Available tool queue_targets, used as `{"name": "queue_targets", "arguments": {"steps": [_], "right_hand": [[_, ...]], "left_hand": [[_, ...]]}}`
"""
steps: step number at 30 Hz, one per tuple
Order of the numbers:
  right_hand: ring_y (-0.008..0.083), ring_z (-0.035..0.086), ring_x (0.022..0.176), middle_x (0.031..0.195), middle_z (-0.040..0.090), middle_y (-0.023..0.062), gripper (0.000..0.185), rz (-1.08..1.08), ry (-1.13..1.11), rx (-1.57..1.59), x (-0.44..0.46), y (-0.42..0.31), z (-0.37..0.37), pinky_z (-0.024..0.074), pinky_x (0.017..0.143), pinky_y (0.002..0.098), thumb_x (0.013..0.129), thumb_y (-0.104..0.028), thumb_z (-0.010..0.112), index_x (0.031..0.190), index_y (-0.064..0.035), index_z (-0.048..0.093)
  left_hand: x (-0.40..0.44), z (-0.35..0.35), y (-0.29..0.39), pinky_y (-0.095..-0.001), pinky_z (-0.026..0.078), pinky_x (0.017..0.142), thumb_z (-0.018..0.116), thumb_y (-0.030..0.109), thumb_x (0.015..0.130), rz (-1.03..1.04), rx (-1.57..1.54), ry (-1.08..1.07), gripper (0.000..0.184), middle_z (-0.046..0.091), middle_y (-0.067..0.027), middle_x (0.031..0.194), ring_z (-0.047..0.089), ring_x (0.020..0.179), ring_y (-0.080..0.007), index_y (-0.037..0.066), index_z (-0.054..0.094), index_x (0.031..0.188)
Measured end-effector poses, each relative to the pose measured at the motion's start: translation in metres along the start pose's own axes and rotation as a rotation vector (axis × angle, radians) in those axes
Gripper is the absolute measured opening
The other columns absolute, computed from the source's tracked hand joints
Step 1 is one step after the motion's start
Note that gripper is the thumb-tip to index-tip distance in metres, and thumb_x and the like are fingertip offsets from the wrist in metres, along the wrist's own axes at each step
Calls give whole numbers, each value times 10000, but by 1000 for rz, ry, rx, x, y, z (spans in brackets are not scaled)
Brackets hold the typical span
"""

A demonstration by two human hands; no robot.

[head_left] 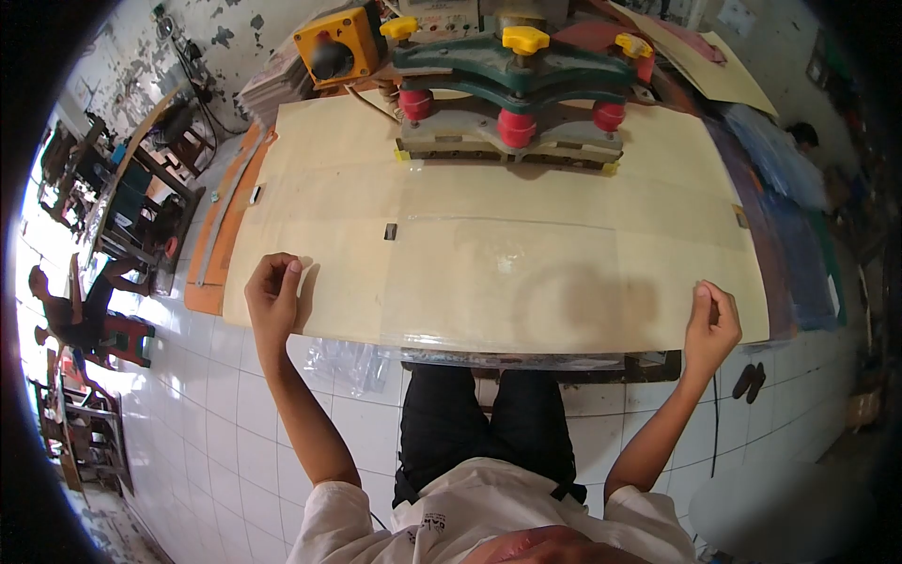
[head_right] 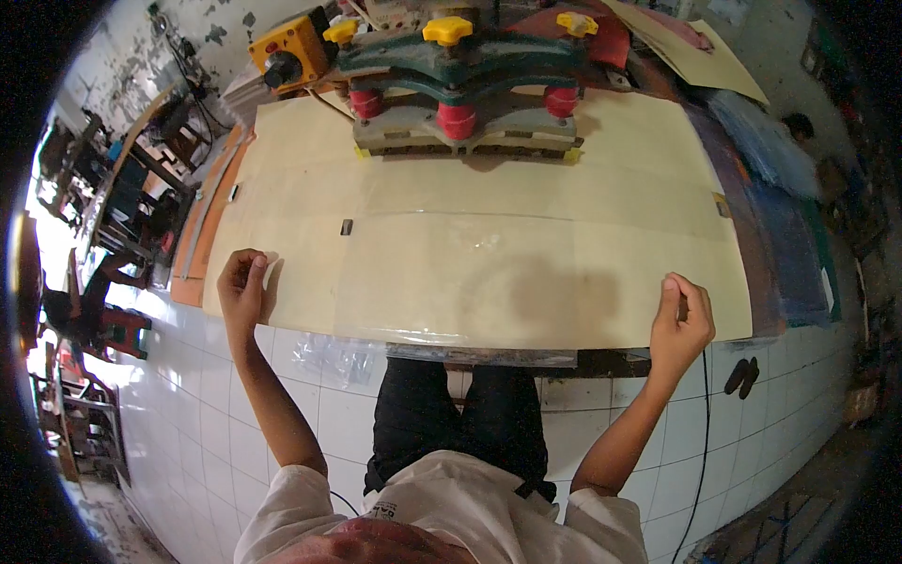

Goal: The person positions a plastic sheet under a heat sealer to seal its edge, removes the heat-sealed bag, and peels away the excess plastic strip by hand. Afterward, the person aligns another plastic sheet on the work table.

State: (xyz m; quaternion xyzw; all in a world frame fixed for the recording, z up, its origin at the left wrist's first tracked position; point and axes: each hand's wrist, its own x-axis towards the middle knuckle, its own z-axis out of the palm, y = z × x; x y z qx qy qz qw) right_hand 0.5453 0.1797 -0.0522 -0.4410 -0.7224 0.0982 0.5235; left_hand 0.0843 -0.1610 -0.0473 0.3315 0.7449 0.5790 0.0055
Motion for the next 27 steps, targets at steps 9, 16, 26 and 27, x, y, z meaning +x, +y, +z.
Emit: {"name": "queue_targets", "arguments": {"steps": [9,16,26,27], "right_hand": [[160,687,830,932,740,70,128,5,2,-18,-1,0,-1,526,699,294,961,-121,713,999,-9,763],[175,698,851,935,742,77,128,27,-11,-17,0,3,-1,539,726,307,959,-112,711,1001,0,759],[172,692,831,921,739,77,122,7,-2,-17,0,0,0,539,712,306,961,-109,710,990,1,756],[172,692,831,921,739,77,122,7,-2,-17,0,0,0,539,712,306,961,-109,710,990,1,756]], "left_hand": [[0,0,3,-227,475,786,664,101,1016,-5,-6,6,119,678,-15,935,613,868,-78,-18,663,1011],[0,-1,1,-231,478,807,663,100,1016,-8,-10,3,118,678,-19,949,616,886,-84,-17,663,1009],[0,0,1,-236,483,809,666,107,1016,-10,4,0,124,680,-20,946,622,884,-90,-16,665,1010],[0,2,3,-236,488,788,666,89,1008,1,3,16,116,685,-25,916,622,858,-84,-26,666,993]]}}
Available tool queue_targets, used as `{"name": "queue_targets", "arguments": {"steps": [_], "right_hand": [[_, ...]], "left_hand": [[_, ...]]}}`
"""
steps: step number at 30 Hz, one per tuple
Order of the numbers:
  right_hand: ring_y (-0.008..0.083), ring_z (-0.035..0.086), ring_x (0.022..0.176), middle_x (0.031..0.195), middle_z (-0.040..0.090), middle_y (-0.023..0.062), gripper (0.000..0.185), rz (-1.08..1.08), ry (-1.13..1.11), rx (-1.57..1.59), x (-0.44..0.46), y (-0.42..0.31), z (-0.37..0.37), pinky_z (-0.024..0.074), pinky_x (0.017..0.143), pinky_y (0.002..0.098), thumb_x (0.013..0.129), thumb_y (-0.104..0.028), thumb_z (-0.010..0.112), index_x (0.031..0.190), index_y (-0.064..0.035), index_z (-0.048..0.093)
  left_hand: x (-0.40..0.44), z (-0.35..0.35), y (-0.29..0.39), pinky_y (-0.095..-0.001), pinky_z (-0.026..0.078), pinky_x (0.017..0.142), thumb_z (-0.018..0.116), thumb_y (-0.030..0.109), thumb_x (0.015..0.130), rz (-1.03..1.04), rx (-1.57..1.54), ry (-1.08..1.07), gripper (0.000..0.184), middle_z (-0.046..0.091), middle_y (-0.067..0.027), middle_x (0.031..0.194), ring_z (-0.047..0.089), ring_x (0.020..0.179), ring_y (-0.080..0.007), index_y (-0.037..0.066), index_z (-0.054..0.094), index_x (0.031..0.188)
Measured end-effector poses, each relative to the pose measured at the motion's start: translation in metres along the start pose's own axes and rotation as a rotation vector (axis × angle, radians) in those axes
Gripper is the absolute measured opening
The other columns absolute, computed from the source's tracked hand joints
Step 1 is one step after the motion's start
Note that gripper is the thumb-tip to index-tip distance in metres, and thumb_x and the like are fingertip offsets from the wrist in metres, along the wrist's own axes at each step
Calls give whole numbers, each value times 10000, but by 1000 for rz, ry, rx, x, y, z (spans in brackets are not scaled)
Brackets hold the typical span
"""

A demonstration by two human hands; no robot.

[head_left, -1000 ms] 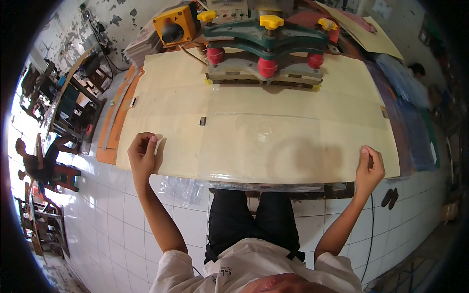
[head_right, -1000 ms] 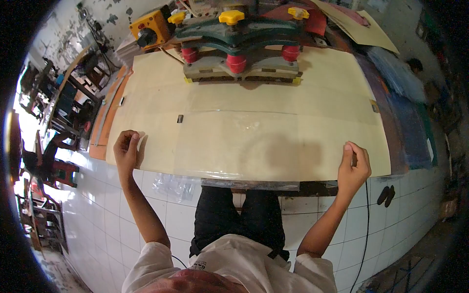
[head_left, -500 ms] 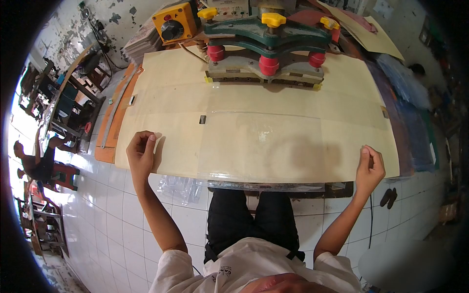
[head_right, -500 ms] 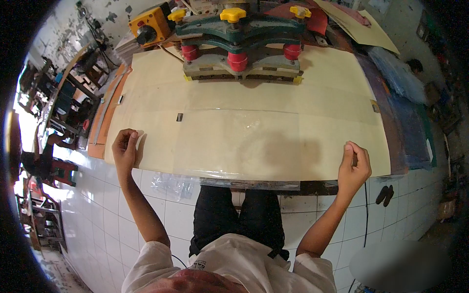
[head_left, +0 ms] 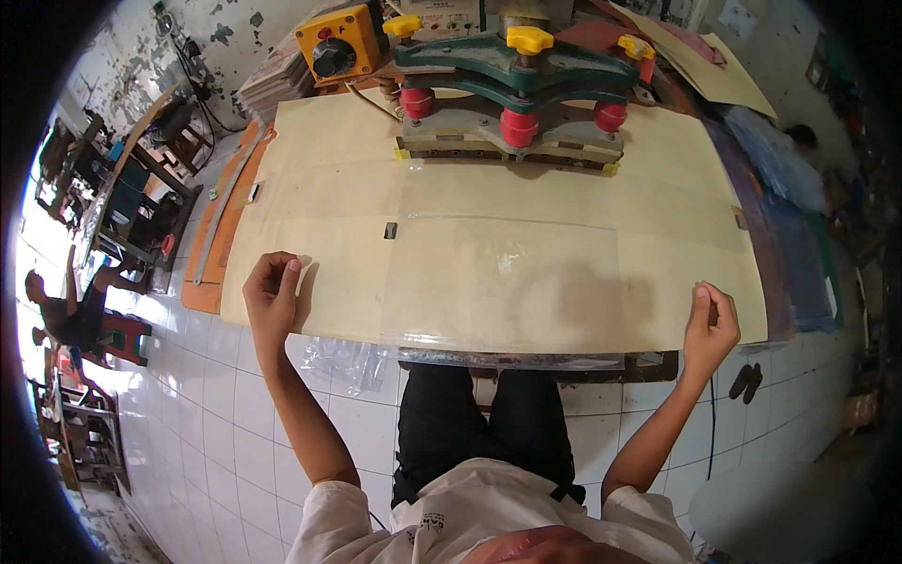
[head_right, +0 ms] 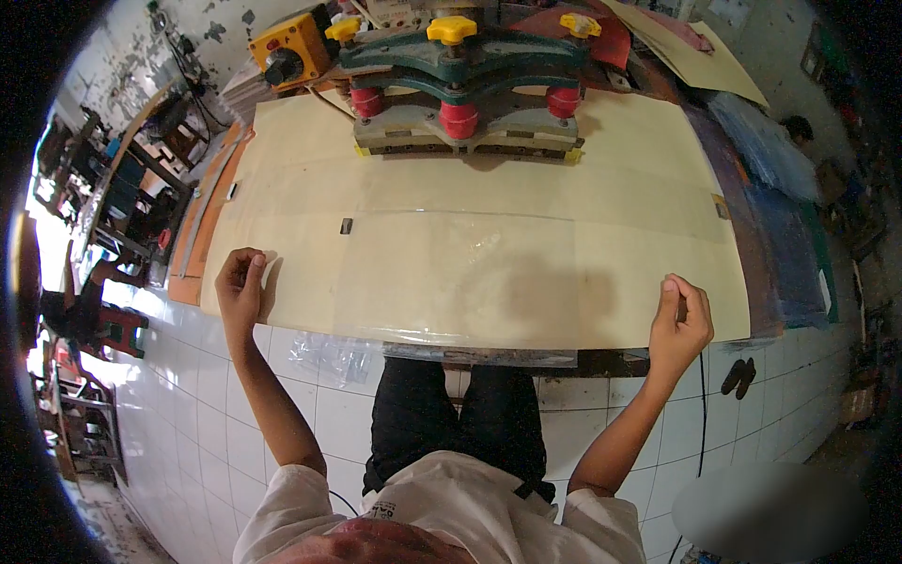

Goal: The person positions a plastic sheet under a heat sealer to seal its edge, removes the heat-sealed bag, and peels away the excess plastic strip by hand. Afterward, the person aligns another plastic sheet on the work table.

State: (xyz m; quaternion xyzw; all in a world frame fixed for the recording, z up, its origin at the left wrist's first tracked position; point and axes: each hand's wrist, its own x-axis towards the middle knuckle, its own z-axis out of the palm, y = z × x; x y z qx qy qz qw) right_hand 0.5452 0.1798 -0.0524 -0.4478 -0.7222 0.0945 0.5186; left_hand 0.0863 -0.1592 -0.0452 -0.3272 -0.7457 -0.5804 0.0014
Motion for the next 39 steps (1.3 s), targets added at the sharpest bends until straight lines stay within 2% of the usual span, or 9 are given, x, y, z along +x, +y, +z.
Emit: {"name": "queue_targets", "arguments": {"steps": [5,8,18,30,32,36,38,39], "right_hand": [[168,683,814,913,735,76,124,6,2,-5,0,-1,-1,528,695,303,962,-114,713,989,-1,757],[162,673,796,905,731,73,135,-19,11,-15,0,-2,0,517,680,296,964,-127,713,991,-3,758],[158,652,763,888,723,68,150,-18,14,1,0,0,1,499,661,298,968,-145,711,994,-6,760],[158,678,807,911,738,69,139,-17,6,-7,-1,1,-1,518,678,296,971,-134,708,995,-7,761],[130,669,833,925,735,64,155,30,-23,-1,-1,-1,-2,535,752,277,981,-126,703,1017,17,753],[129,669,834,925,735,64,157,23,-17,6,0,-1,-1,535,749,278,981,-128,705,1013,17,754],[150,672,796,908,736,69,129,-31,13,4,0,0,0,514,666,287,966,-121,709,992,-5,760],[150,672,796,908,736,69,129,-31,13,4,0,0,0,514,666,287,966,-121,709,992,-5,760]], "left_hand": [[0,-1,2,-239,497,770,664,72,1001,3,13,11,110,693,-34,888,627,833,-84,-35,668,978],[0,-2,-1,-231,475,783,668,118,1018,4,6,-11,136,677,-16,922,613,864,-82,-17,665,996],[-1,0,4,-241,491,781,664,89,1007,-1,15,7,119,686,-29,906,626,847,-89,-28,666,986],[-1,-1,3,-244,483,810,656,92,1015,-15,24,-7,124,679,-28,916,620,876,-93,-27,661,984],[-1,-1,3,-245,483,813,656,91,1015,-19,23,-9,123,681,-30,918,621,879,-94,-28,661,985],[-1,-2,1,-244,483,816,656,93,1016,-7,27,-11,125,683,-33,920,622,882,-96,-29,661,988],[-1,-2,1,-244,483,818,657,94,1016,-7,34,-15,126,683,-34,920,623,884,-97,-29,662,991],[-1,-2,1,-242,481,808,658,97,1017,-1,24,-12,126,682,-31,919,620,877,-94,-27,662,995]]}}
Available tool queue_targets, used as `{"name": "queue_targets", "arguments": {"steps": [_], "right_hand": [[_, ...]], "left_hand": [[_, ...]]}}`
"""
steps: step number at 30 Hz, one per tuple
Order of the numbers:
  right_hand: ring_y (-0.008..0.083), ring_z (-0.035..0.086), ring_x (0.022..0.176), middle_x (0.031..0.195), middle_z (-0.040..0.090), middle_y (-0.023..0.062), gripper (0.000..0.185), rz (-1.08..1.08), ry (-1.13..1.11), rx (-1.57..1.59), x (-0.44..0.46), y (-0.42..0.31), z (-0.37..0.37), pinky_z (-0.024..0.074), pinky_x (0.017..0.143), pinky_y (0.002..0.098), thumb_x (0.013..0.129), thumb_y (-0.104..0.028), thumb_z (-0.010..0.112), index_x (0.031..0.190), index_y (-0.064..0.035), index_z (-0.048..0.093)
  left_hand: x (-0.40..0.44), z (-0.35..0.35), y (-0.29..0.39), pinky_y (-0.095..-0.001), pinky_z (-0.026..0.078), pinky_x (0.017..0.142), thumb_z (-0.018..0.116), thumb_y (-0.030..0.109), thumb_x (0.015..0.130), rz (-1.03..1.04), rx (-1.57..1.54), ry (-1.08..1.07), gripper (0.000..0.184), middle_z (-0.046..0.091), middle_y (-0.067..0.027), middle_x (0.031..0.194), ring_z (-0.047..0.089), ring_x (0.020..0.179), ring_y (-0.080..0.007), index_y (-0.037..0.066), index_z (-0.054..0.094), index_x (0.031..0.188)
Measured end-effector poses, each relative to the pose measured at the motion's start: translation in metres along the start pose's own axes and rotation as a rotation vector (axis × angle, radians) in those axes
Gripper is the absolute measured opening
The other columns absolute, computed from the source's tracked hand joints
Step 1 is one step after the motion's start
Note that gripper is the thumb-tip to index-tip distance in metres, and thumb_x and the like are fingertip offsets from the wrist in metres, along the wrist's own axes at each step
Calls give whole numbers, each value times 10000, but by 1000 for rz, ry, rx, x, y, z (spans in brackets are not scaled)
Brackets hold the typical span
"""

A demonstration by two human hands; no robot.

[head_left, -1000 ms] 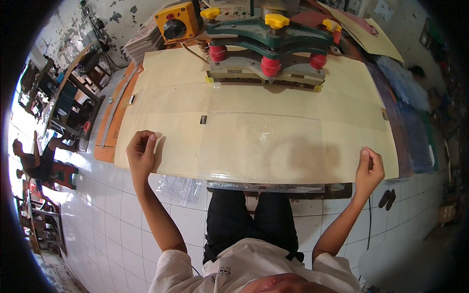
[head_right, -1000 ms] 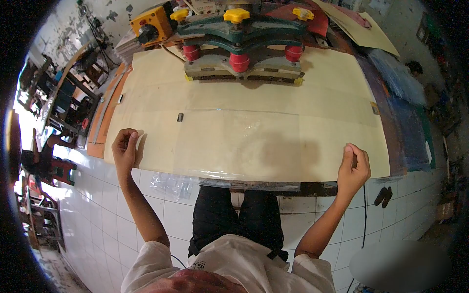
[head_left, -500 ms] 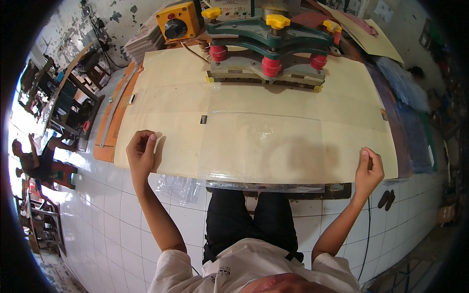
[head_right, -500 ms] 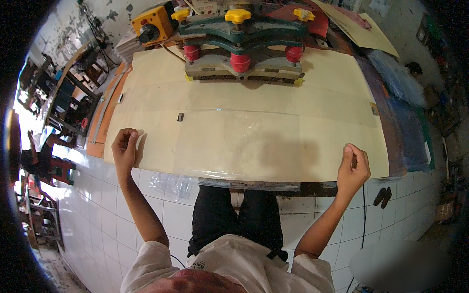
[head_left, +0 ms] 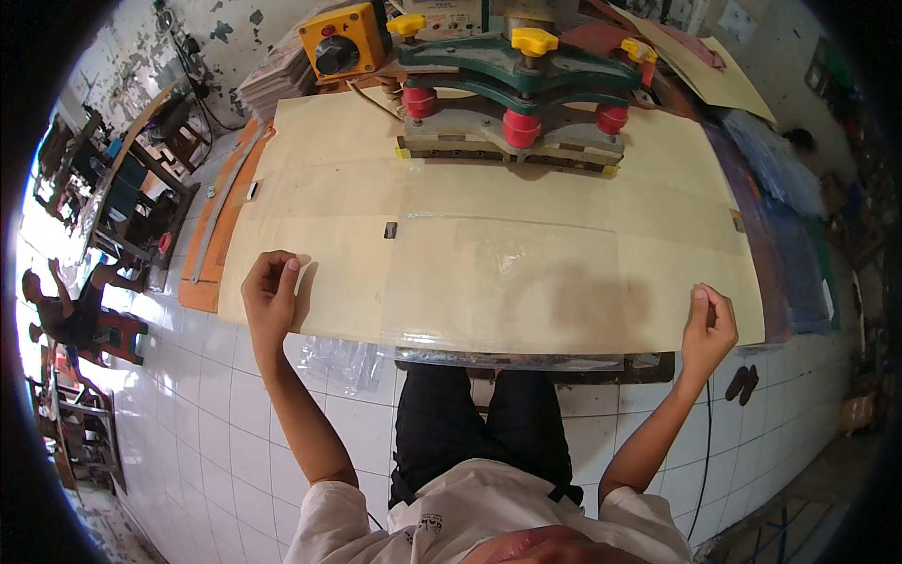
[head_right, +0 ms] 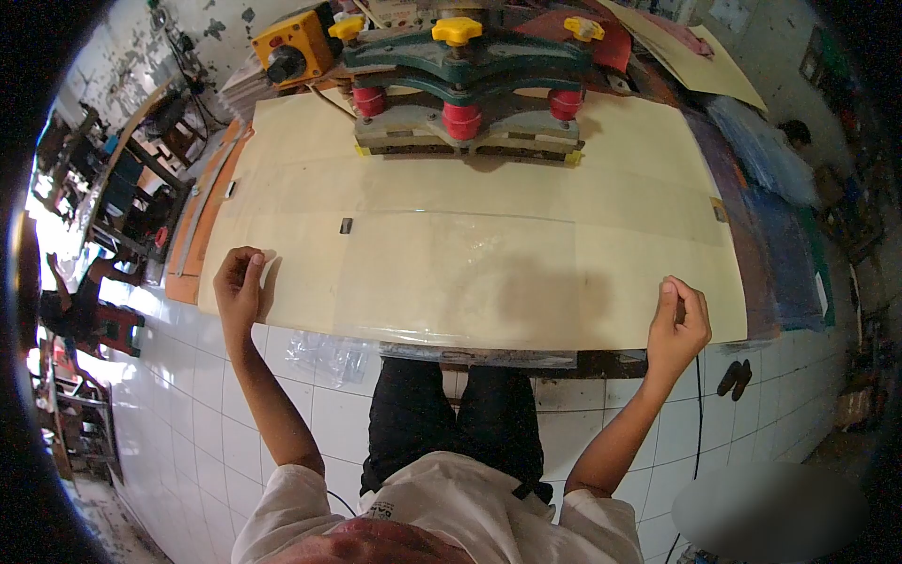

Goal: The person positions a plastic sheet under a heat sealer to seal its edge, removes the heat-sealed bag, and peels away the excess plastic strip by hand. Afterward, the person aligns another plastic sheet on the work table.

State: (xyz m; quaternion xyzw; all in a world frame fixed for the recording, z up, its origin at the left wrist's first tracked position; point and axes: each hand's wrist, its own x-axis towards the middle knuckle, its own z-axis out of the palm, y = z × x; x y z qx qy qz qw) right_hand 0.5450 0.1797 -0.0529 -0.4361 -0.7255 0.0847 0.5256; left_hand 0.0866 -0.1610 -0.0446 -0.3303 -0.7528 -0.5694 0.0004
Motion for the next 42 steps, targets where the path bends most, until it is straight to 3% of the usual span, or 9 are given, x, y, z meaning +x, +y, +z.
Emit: {"name": "queue_targets", "arguments": {"steps": [3,5,15,17,30,38,42], "right_hand": [[153,673,797,907,736,71,128,21,-6,11,0,0,-1,515,667,288,964,-118,711,993,-4,761],[133,674,840,929,738,68,164,59,-33,8,0,1,-2,539,760,280,978,-137,716,1012,19,753],[135,679,840,921,737,76,162,53,-35,-14,0,-1,-1,542,764,279,980,-124,707,1017,28,747],[167,684,803,903,737,77,140,30,-8,-5,0,-2,0,521,676,300,965,-127,713,992,1,763],[173,689,814,906,734,85,133,16,19,-8,1,1,2,542,722,305,966,-108,704,989,12,754],[129,671,876,966,735,68,171,78,-47,34,-5,2,0,534,796,278,983,-139,708,1024,23,746],[127,668,922,1027,735,73,186,88,-194,12,8,5,-12,526,834,272,986,-148,705,1081,8,736]], "left_hand": [[0,0,0,-237,477,785,659,100,1017,4,-9,2,125,677,-24,915,612,861,-86,-24,662,1002],[0,0,0,-235,474,771,660,101,1017,2,-7,2,124,674,-20,913,608,852,-82,-23,662,1004],[0,0,-2,-229,467,767,657,90,1015,-5,-1,7,114,663,-10,919,600,851,-74,-24,660,1003],[0,-1,-1,-229,467,772,656,86,1015,-6,-7,5,112,662,-10,919,600,854,-75,-25,659,1002],[0,1,-3,-242,488,788,654,70,1005,40,-12,14,103,672,-30,902,614,856,-88,-32,658,993],[-1,2,-6,-242,483,824,651,81,1012,27,-45,5,117,665,-32,920,610,892,-93,-36,651,1003],[-2,2,-3,-252,504,758,667,64,989,71,-16,26,103,688,-48,873,624,817,-94,-39,666,979]]}}
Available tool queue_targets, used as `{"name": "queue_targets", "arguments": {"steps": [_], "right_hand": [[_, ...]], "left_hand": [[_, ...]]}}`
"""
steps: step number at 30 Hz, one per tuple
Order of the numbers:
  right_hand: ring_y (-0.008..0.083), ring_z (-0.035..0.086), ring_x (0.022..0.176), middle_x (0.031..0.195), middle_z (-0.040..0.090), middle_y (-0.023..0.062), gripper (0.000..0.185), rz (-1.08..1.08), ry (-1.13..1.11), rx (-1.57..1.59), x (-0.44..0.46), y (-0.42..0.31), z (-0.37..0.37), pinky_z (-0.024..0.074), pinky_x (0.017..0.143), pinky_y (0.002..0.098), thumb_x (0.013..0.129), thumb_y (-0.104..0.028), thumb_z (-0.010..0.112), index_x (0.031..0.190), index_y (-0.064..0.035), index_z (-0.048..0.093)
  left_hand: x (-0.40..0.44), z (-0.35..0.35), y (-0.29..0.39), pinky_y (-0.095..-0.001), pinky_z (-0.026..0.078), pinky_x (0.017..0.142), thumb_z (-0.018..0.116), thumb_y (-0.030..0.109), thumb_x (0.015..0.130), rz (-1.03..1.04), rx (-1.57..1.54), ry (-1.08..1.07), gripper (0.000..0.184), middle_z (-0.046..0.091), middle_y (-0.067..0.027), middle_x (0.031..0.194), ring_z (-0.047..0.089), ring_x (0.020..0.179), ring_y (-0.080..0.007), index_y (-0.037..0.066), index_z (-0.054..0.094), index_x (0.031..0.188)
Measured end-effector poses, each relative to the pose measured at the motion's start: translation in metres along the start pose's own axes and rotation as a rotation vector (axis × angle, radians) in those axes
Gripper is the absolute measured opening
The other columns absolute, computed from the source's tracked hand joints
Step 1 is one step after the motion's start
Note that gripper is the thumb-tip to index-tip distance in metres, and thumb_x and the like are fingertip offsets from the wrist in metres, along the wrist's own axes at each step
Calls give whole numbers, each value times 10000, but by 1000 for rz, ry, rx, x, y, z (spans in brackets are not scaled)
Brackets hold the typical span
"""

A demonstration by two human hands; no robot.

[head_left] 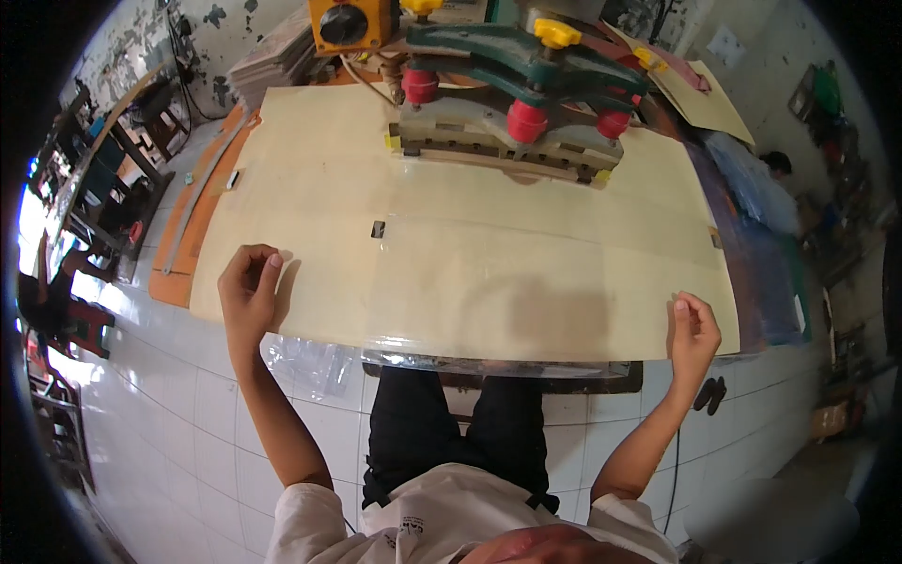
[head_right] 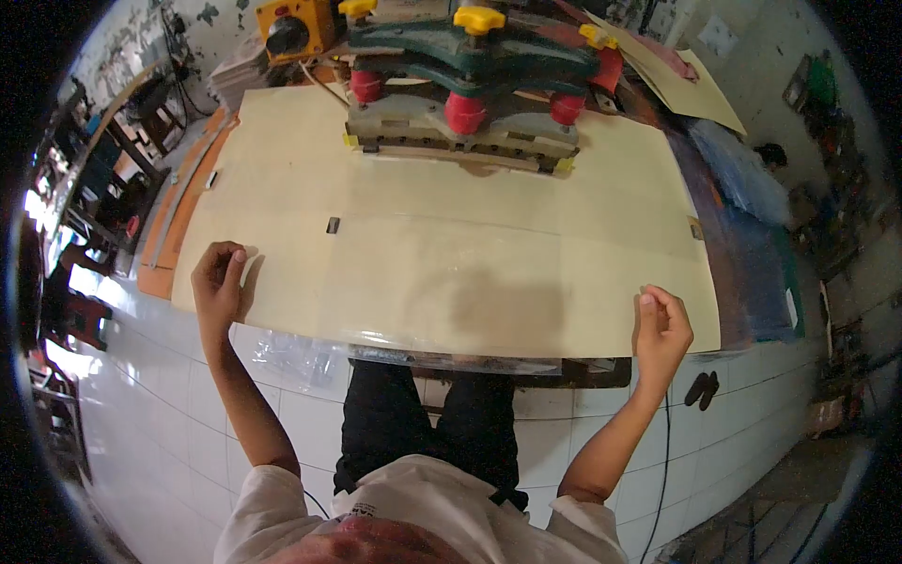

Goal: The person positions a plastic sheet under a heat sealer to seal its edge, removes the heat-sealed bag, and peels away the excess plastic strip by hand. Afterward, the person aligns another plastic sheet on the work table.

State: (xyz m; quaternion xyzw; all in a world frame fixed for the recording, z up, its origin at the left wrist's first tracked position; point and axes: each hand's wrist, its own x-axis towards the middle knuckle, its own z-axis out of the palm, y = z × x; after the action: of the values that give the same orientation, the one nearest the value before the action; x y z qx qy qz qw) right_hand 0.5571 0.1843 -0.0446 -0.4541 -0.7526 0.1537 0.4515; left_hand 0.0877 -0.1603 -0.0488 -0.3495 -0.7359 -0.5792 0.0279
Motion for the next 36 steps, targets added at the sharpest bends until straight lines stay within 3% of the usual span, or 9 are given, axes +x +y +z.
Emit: {"name": "queue_targets", "arguments": {"steps": [3,8,9,11,14,17,26,28,36], "right_hand": [[175,676,940,1017,736,97,256,59,-74,126,21,6,-5,517,858,293,948,-177,733,1142,-9,723],[393,663,1160,1223,710,218,516,-39,-40,-445,89,57,-9,502,1004,459,940,-411,699,1305,-49,665],[393,663,1160,1223,710,218,516,-52,-36,-454,99,52,-8,502,1004,459,940,-411,699,1305,-49,665],[437,634,1209,1279,688,237,614,162,-157,-646,116,41,-8,489,1022,513,918,-529,672,1319,-64,665],[419,626,1244,1308,679,232,711,267,-227,-809,128,25,0,495,1021,504,870,-623,674,1333,-83,665],[404,634,1242,1298,688,219,745,256,-226,-920,134,29,10,501,1015,519,853,-670,662,1338,-105,667],[416,637,1227,1259,712,195,648,342,-55,-888,128,52,13,514,975,571,860,-629,666,1318,-171,691],[378,657,1204,1256,722,157,602,355,-66,-916,123,40,15,519,981,519,864,-611,651,1276,-176,713],[379,657,1201,1264,719,156,507,270,45,-848,117,47,24,508,987,524,879,-493,689,1237,-135,724]], "left_hand": [[-3,0,2,-254,504,752,672,67,983,-19,24,0,107,688,-50,868,625,812,-97,-39,668,974],[-1,2,1,-256,504,749,677,66,974,13,-20,14,107,687,-56,864,629,804,-105,-41,672,973],[-1,2,-3,-258,505,751,681,62,967,35,-2,8,105,686,-61,863,630,804,-105,-43,670,971],[-2,1,-3,-259,506,752,685,58,961,48,7,17,104,685,-66,862,631,803,-106,-45,669,968],[-1,2,2,-265,510,749,694,60,950,23,10,19,111,685,-73,863,632,792,-115,-46,663,961],[-2,4,0,-267,500,714,700,68,938,19,-75,54,116,677,-66,842,617,757,-115,-41,661,943],[-2,3,2,-260,478,663,703,84,924,37,15,29,113,671,-57,797,585,702,-102,-23,670,930],[-2,4,0,-257,492,677,704,85,927,33,-13,53,116,675,-57,799,601,709,-107,-26,673,935],[0,1,-8,-263,512,715,697,90,947,32,-14,15,124,691,-60,827,626,748,-113,-32,680,963]]}}
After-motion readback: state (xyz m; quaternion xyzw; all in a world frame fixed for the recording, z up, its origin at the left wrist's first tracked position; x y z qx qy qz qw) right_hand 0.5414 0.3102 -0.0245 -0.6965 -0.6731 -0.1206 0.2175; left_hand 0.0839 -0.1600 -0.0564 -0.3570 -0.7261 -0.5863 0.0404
